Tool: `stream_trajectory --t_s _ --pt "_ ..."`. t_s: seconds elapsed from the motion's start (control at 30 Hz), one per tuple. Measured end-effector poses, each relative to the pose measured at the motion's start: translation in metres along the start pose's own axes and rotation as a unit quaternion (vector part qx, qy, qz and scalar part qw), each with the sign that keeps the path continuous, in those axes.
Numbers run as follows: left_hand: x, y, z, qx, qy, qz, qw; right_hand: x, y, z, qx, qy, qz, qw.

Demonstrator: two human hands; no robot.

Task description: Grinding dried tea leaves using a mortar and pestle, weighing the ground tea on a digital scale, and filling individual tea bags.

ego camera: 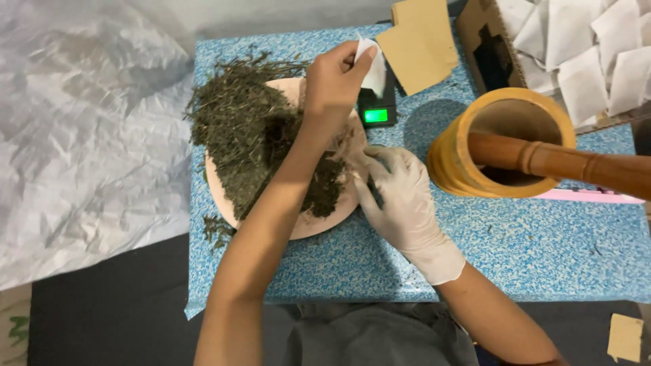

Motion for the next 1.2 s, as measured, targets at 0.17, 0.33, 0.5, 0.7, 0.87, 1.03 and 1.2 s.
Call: stream_trajectory --t_s 0.17,0.33,0.5,0.7,0.87,1.03,1.2 --pt "-0.015 -0.013 -0.034 0.027 -0.11 0.017 0.993 0.001 -0.003 0.008 -0.017 -0.024 -0.007 1.0" --pt "0.019 0.019 -0.004 0.067 -0.257 0.081 0.961 0.0 -0.005 0.011 -0.028 -0.018 -0.02 0.999" --pt "0.041 0.059 0.025 -0.021 -0.24 0.118 0.963 -0.009 -0.003 0.022 -0.017 0.024 -0.009 1.0" --pt "0.064 0.088 0.056 -0.108 -0.225 0.08 0.965 -0.015 -0.017 0.006 0.076 -0.003 0.031 0.997" --pt "0.101 0.095 0.065 -0.136 -0.211 0.139 0.958 -0.038 0.001 0.006 0.15 -0.063 0.009 0.987" --pt "0.093 0.093 0.046 -0.155 -0.21 0.14 0.955 -0.024 0.003 0.005 0.159 -0.058 0.036 0.985" --pt "0.088 0.096 0.054 -0.149 -0.211 0.137 0.956 -0.024 0.002 0.003 0.172 -0.051 0.053 0.982"
Point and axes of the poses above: each hand's wrist, its own y-axis away from the middle knuckle, its own x-axis out of the back of the hand, z = x × y, the point moved 9 cm from there along -y, towards the middle knuckle, and after that the axes turned 1 degree about z, right-handed, at the moved point
